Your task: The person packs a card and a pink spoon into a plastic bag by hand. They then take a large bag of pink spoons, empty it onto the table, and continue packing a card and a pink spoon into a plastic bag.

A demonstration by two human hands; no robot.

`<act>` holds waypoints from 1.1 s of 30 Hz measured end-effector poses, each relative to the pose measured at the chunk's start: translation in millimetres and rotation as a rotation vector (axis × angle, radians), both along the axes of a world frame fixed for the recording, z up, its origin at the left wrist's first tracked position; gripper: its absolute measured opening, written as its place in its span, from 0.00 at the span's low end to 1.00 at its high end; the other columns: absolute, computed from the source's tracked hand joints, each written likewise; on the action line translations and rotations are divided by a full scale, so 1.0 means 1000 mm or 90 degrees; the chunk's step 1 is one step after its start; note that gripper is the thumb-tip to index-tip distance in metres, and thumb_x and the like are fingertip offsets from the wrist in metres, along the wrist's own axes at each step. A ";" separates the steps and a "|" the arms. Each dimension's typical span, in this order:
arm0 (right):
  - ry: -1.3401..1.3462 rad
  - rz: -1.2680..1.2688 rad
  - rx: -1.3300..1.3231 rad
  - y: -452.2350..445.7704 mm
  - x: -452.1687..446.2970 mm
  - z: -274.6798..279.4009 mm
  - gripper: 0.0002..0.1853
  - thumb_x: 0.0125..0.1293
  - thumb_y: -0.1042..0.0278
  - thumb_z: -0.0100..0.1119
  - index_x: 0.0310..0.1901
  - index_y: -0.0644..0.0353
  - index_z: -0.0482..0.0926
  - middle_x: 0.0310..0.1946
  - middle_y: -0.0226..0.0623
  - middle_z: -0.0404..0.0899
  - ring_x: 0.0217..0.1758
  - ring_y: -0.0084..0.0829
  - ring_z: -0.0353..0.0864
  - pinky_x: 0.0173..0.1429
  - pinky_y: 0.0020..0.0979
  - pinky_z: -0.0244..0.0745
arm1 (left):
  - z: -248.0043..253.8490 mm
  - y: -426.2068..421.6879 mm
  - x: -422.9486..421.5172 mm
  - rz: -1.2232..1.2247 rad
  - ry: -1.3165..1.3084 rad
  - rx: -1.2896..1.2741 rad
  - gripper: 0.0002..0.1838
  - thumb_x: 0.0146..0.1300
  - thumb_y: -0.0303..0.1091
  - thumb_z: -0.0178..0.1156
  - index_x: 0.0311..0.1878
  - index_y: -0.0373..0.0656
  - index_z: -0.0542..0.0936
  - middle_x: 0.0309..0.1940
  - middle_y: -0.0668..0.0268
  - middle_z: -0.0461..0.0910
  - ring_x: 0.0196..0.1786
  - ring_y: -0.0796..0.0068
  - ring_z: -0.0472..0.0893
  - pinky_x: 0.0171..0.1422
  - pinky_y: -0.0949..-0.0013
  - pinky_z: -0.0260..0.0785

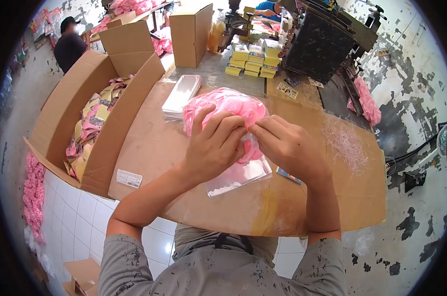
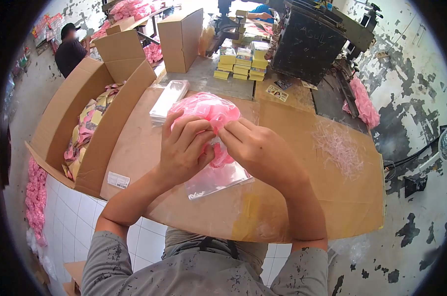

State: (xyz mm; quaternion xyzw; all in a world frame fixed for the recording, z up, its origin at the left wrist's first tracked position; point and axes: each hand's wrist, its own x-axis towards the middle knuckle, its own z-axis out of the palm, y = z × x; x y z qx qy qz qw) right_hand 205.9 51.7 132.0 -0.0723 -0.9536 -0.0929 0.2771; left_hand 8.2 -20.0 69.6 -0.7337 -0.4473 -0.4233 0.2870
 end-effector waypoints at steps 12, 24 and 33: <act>0.279 0.010 -0.402 0.022 -0.003 -0.014 0.09 0.57 0.83 0.66 0.39 0.62 0.83 0.34 0.36 0.81 0.32 0.33 0.82 0.38 0.31 0.80 | -0.007 -0.004 -0.006 -0.109 -0.064 0.019 0.15 0.49 0.30 0.72 0.42 0.46 0.83 0.46 0.69 0.80 0.53 0.67 0.80 0.74 0.48 0.62; 0.072 0.037 0.069 -0.014 0.003 0.018 0.16 0.51 0.71 0.72 0.43 0.61 0.84 0.43 0.34 0.81 0.47 0.32 0.84 0.49 0.35 0.81 | 0.006 -0.008 -0.003 -0.070 -0.073 -0.016 0.13 0.46 0.36 0.74 0.37 0.47 0.84 0.39 0.71 0.81 0.48 0.67 0.80 0.68 0.49 0.67; 0.006 -0.023 -0.046 -0.018 0.004 0.000 0.11 0.53 0.72 0.69 0.33 0.59 0.76 0.31 0.34 0.73 0.35 0.33 0.82 0.37 0.37 0.77 | 0.003 -0.008 0.001 -0.075 -0.054 -0.020 0.13 0.45 0.34 0.73 0.37 0.47 0.85 0.37 0.71 0.80 0.46 0.68 0.79 0.68 0.51 0.67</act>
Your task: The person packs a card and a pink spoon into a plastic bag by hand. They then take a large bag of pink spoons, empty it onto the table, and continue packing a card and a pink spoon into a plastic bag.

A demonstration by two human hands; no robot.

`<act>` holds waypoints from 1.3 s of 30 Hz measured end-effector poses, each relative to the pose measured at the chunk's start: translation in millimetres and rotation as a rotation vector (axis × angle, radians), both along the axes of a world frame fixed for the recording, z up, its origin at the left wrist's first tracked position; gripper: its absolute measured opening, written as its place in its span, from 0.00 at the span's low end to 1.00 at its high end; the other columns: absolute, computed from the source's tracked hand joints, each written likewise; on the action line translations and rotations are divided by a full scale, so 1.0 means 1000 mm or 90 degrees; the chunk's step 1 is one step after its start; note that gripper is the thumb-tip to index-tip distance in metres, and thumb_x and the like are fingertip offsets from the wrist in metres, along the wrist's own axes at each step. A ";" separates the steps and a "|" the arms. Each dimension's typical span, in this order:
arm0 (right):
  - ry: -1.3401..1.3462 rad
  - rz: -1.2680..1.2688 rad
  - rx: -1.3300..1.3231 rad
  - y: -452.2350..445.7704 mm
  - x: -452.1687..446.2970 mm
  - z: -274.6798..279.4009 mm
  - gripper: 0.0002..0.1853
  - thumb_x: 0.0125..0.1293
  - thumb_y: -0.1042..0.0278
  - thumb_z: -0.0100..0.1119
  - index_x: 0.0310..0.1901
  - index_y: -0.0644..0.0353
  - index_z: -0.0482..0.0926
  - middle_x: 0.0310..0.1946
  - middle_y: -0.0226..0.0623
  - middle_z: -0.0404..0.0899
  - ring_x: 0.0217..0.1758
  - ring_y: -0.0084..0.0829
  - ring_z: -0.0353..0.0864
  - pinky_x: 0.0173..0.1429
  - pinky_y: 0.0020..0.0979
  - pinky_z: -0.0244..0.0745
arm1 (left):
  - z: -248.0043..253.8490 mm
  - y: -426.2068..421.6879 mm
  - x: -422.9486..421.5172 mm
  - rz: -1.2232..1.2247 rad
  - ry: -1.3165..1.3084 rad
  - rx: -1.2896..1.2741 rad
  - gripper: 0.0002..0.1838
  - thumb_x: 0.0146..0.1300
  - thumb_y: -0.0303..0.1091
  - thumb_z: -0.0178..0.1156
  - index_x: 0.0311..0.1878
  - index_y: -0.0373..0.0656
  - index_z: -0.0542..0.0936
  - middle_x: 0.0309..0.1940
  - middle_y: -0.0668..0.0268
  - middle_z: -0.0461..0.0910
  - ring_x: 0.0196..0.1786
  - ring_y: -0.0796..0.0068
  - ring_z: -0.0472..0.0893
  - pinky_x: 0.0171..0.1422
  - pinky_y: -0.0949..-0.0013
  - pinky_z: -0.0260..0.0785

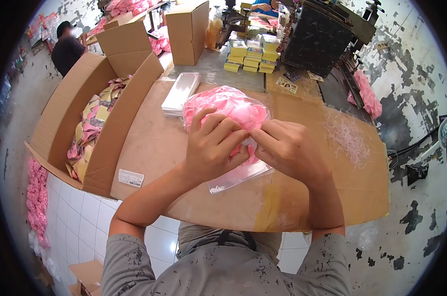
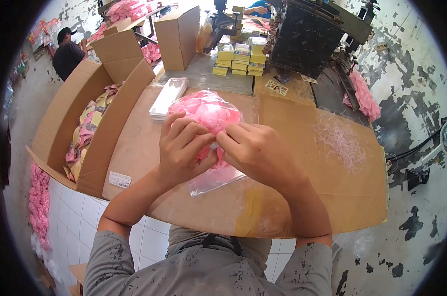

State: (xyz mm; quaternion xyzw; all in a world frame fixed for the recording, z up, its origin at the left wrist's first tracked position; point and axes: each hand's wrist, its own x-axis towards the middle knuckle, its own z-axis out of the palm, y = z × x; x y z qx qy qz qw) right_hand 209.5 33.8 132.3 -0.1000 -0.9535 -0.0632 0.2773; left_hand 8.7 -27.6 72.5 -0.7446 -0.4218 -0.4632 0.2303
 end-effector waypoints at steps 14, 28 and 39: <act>0.153 0.022 -0.308 0.023 -0.005 -0.008 0.13 0.54 0.81 0.65 0.42 0.60 0.85 0.30 0.32 0.80 0.25 0.25 0.78 0.32 0.27 0.72 | 0.000 0.005 -0.006 -0.021 -0.021 0.036 0.16 0.44 0.29 0.73 0.40 0.44 0.85 0.34 0.68 0.79 0.40 0.64 0.78 0.55 0.55 0.70; 0.354 0.040 -0.641 0.020 -0.020 -0.035 0.07 0.67 0.76 0.53 0.42 0.57 0.81 0.41 0.30 0.81 0.34 0.20 0.73 0.40 0.24 0.70 | -0.002 0.000 0.001 -0.011 -0.039 0.020 0.15 0.50 0.30 0.72 0.43 0.45 0.84 0.37 0.70 0.80 0.44 0.67 0.79 0.65 0.53 0.68; 0.281 0.223 -0.714 0.025 -0.013 -0.022 0.10 0.65 0.73 0.56 0.48 0.55 0.73 0.53 0.32 0.76 0.55 0.26 0.71 0.57 0.30 0.66 | -0.003 0.007 -0.010 -0.081 -0.112 0.022 0.17 0.47 0.28 0.72 0.43 0.44 0.81 0.38 0.64 0.80 0.42 0.61 0.78 0.57 0.54 0.69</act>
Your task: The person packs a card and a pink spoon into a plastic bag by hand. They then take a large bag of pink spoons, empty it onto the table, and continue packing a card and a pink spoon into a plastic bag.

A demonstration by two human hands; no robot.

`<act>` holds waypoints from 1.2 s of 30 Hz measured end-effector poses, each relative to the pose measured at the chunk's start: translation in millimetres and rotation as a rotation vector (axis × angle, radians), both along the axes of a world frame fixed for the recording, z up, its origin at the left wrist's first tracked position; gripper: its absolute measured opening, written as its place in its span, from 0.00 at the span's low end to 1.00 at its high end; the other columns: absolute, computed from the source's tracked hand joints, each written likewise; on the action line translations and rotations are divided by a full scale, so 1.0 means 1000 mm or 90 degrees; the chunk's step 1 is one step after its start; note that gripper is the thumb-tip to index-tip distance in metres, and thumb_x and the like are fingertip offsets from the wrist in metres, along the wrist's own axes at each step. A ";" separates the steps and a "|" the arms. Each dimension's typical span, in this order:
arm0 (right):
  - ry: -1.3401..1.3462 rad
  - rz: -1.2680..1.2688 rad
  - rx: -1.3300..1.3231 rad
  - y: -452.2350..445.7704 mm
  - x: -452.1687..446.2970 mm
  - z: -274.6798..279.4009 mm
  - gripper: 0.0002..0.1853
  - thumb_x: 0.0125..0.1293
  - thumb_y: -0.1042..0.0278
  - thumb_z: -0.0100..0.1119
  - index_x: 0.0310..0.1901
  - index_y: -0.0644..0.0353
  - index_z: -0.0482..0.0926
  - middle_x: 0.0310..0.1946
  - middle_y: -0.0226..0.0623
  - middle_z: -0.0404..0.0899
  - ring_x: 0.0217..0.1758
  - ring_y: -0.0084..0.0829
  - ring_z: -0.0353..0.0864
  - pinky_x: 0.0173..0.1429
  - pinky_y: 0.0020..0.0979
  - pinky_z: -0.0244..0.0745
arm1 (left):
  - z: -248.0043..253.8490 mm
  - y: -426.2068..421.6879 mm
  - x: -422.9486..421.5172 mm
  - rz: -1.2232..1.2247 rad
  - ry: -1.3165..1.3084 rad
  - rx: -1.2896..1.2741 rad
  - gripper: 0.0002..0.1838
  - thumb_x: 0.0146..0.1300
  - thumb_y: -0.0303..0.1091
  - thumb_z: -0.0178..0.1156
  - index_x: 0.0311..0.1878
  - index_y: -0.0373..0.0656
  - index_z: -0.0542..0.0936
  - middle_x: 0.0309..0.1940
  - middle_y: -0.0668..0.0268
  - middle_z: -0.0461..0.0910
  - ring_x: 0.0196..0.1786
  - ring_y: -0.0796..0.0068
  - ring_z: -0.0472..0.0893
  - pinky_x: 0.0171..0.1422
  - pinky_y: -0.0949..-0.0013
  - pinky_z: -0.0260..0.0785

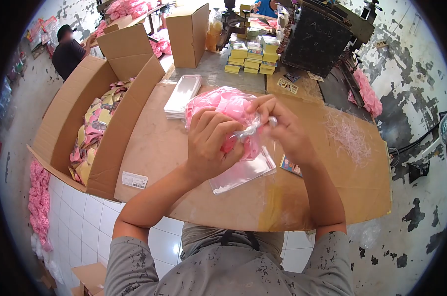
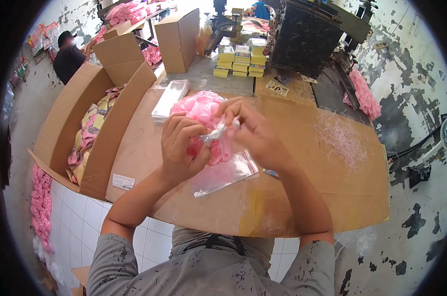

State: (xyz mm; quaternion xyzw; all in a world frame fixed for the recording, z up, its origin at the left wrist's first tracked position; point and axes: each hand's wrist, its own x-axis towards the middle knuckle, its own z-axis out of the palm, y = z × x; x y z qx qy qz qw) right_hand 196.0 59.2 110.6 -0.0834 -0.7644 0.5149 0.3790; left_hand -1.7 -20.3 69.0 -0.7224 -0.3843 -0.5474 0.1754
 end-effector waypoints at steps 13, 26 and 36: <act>-0.150 -0.262 0.528 0.008 0.010 0.011 0.09 0.63 0.77 0.66 0.45 0.61 0.84 0.39 0.38 0.80 0.42 0.39 0.81 0.48 0.38 0.75 | 0.010 0.000 -0.008 -0.020 0.065 -0.014 0.17 0.52 0.34 0.79 0.45 0.45 0.86 0.35 0.69 0.79 0.40 0.66 0.77 0.54 0.60 0.69; -0.103 -0.303 0.223 0.065 0.044 -0.002 0.06 0.66 0.86 0.60 0.42 0.65 0.79 0.42 0.37 0.82 0.49 0.29 0.83 0.58 0.27 0.75 | 0.021 -0.007 -0.029 -0.228 -0.049 -0.157 0.16 0.61 0.16 0.65 0.51 0.40 0.78 0.44 0.62 0.87 0.53 0.63 0.87 0.68 0.57 0.74; -0.135 -0.304 0.188 0.066 0.048 -0.002 0.12 0.62 0.83 0.63 0.46 0.63 0.79 0.37 0.39 0.79 0.44 0.32 0.81 0.49 0.31 0.75 | 0.051 -0.017 -0.031 -0.196 0.031 -0.336 0.15 0.67 0.17 0.61 0.56 0.36 0.75 0.42 0.63 0.82 0.42 0.74 0.80 0.55 0.69 0.74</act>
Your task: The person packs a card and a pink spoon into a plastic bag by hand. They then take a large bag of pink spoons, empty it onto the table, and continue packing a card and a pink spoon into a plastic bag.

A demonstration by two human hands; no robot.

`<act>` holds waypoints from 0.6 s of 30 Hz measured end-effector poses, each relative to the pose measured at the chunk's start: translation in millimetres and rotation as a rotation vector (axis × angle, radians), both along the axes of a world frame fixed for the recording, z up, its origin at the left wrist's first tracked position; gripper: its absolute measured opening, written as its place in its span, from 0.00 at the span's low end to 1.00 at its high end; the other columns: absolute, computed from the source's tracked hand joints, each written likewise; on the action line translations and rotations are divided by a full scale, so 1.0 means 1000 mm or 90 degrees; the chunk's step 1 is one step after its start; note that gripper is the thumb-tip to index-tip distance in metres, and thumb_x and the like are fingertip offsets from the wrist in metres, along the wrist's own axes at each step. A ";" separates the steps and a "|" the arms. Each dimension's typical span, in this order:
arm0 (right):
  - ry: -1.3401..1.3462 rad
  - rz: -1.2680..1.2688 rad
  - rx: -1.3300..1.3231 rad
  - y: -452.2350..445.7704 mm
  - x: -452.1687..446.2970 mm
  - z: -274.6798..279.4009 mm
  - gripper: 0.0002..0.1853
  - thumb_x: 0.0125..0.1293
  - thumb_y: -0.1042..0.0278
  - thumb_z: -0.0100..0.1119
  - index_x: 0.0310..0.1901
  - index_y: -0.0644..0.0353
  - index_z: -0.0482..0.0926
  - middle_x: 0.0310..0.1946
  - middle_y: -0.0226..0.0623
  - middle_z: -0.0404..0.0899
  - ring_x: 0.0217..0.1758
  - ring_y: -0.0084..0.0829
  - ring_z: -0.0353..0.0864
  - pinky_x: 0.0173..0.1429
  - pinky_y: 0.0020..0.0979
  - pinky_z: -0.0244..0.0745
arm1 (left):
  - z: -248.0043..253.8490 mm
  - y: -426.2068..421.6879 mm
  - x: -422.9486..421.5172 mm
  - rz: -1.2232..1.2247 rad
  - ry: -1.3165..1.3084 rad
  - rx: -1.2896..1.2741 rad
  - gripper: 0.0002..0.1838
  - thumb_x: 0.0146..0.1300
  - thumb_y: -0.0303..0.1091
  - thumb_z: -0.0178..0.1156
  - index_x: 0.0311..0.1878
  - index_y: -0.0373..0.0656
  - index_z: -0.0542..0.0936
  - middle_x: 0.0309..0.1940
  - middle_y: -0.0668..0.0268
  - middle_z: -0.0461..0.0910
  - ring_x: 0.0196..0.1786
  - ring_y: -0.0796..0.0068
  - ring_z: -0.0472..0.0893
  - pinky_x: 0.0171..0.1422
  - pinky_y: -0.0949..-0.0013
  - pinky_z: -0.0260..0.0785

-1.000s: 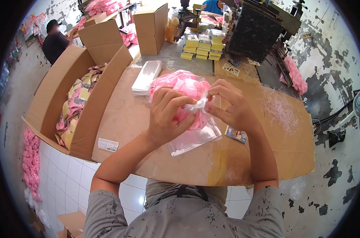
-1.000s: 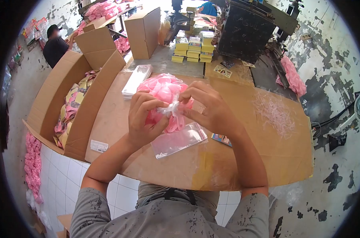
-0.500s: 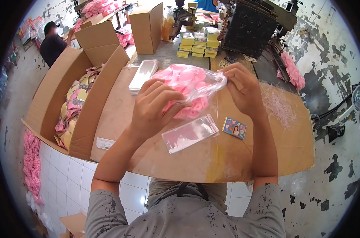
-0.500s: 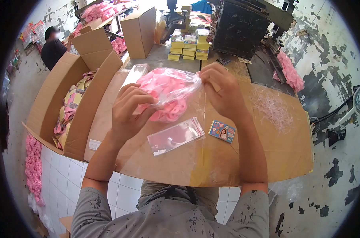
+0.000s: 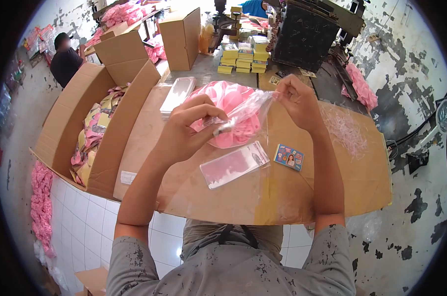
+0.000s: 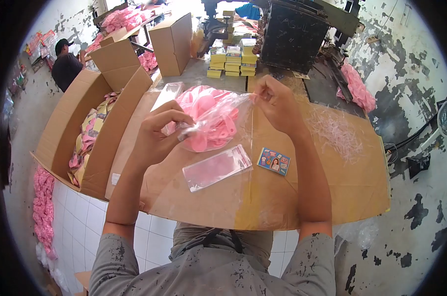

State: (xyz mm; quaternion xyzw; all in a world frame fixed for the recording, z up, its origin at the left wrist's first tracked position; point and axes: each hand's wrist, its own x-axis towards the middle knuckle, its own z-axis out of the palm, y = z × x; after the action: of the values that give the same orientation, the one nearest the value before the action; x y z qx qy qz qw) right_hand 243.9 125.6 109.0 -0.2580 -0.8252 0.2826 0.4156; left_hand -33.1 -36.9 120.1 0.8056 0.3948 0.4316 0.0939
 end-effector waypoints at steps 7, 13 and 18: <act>-0.136 0.114 0.327 -0.053 0.001 0.050 0.20 0.61 0.77 0.68 0.56 0.60 0.80 0.47 0.41 0.80 0.56 0.43 0.80 0.61 0.39 0.75 | -0.014 0.019 0.032 -0.013 -0.159 -0.017 0.11 0.66 0.24 0.65 0.39 0.41 0.70 0.52 0.62 0.78 0.53 0.72 0.79 0.61 0.66 0.71; -0.240 0.121 0.339 -0.057 -0.011 0.036 0.10 0.63 0.73 0.67 0.45 0.59 0.80 0.42 0.39 0.81 0.51 0.43 0.81 0.58 0.45 0.74 | 0.016 0.042 0.037 -0.060 -0.083 0.030 0.12 0.71 0.31 0.66 0.38 0.41 0.70 0.43 0.62 0.82 0.52 0.73 0.81 0.58 0.65 0.74; -0.049 0.108 0.340 -0.039 -0.008 0.066 0.04 0.68 0.78 0.63 0.42 0.62 0.80 0.38 0.40 0.80 0.42 0.43 0.82 0.46 0.38 0.76 | 0.060 0.071 0.024 0.007 -0.138 0.002 0.13 0.75 0.38 0.64 0.40 0.40 0.75 0.33 0.68 0.82 0.37 0.81 0.80 0.43 0.69 0.75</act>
State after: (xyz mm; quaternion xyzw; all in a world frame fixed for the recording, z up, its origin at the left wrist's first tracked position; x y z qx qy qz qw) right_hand 236.1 86.8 174.8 -0.0798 -0.9041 0.0788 0.4124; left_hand -9.4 34.0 179.7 0.7525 0.3858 0.5171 0.1325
